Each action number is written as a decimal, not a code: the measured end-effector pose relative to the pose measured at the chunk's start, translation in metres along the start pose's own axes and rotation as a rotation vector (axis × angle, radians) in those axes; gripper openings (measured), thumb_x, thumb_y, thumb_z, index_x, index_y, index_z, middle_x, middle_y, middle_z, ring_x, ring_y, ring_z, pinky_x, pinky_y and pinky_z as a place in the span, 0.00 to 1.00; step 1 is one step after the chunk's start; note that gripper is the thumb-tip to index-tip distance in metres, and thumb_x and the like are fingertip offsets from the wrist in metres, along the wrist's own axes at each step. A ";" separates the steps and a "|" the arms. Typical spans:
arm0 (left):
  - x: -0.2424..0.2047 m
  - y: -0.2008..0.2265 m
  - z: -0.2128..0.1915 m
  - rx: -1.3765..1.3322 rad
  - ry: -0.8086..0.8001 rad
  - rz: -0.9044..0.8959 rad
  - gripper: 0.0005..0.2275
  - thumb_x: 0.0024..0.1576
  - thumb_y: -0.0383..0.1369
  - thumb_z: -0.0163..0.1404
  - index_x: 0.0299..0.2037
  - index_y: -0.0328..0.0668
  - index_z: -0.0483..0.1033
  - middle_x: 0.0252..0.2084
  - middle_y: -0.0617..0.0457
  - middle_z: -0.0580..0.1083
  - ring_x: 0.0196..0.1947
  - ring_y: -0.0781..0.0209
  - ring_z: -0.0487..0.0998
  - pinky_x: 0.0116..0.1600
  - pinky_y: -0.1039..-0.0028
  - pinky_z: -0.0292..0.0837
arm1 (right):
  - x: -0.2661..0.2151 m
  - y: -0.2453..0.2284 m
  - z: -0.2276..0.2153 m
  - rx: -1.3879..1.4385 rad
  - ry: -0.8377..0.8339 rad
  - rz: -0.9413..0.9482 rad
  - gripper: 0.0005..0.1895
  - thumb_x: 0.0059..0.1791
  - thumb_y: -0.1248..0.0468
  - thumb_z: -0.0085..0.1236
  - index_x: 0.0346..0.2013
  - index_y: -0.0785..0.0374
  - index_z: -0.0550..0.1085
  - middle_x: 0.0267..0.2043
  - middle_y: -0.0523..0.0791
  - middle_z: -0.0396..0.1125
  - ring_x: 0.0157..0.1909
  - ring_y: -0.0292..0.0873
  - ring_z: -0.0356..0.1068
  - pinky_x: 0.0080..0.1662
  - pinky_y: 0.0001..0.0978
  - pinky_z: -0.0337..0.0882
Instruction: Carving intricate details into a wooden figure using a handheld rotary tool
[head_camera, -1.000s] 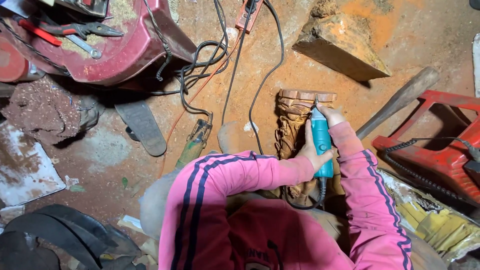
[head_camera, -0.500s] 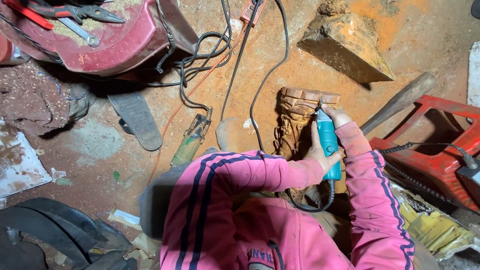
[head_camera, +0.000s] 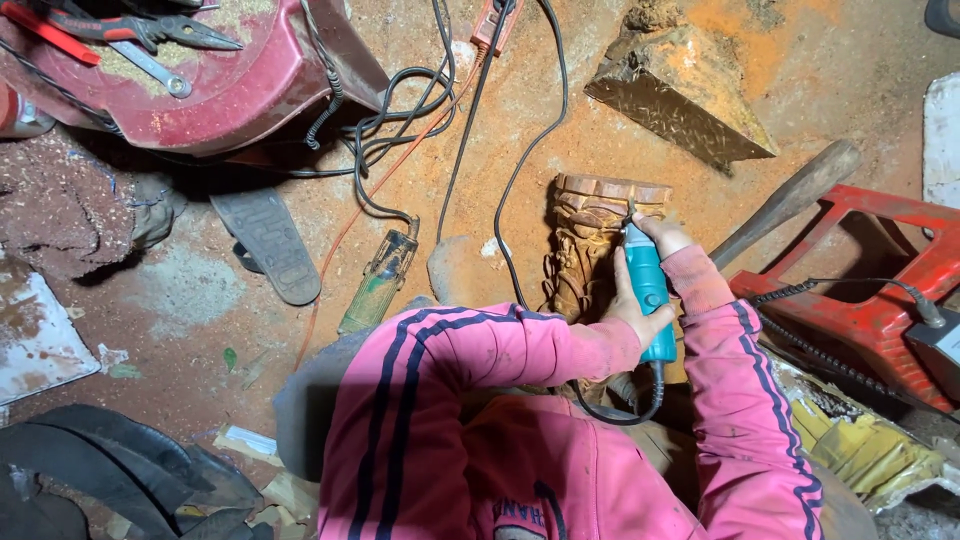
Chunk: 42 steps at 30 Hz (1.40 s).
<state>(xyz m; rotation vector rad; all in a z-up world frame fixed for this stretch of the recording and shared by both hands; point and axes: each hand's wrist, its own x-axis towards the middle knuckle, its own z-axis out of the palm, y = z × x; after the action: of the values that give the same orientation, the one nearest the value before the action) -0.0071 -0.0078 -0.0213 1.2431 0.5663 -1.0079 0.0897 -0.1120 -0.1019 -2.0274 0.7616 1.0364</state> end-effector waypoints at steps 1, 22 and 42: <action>-0.001 0.000 0.000 0.002 -0.001 0.002 0.49 0.52 0.43 0.49 0.73 0.71 0.18 0.61 0.36 0.66 0.64 0.37 0.68 0.67 0.51 0.64 | -0.003 0.001 -0.001 0.002 0.002 -0.001 0.51 0.45 0.39 0.63 0.69 0.72 0.60 0.72 0.57 0.53 0.75 0.53 0.48 0.75 0.48 0.46; 0.024 0.044 -0.159 0.982 -0.141 0.205 0.57 0.41 0.47 0.64 0.73 0.84 0.27 0.65 0.35 0.67 0.62 0.34 0.72 0.70 0.57 0.65 | -0.050 -0.052 0.069 1.289 -0.004 -0.083 0.12 0.48 0.52 0.67 0.34 0.52 0.73 0.30 0.35 0.66 0.29 0.30 0.70 0.29 0.15 0.70; 0.020 0.120 -0.132 1.519 -0.130 -0.067 0.49 0.43 0.53 0.58 0.71 0.92 0.34 0.67 0.45 0.68 0.66 0.47 0.69 0.69 0.62 0.63 | 0.004 -0.024 0.092 1.397 0.045 -0.131 0.32 0.50 0.48 0.63 0.66 0.51 0.67 0.60 0.40 0.50 0.70 0.35 0.47 0.73 0.39 0.43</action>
<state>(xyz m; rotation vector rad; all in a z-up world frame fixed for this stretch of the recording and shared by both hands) 0.1265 0.1113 -0.0130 2.4171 -0.4373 -1.6154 0.0710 -0.0251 -0.1352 -0.8468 0.9528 0.1698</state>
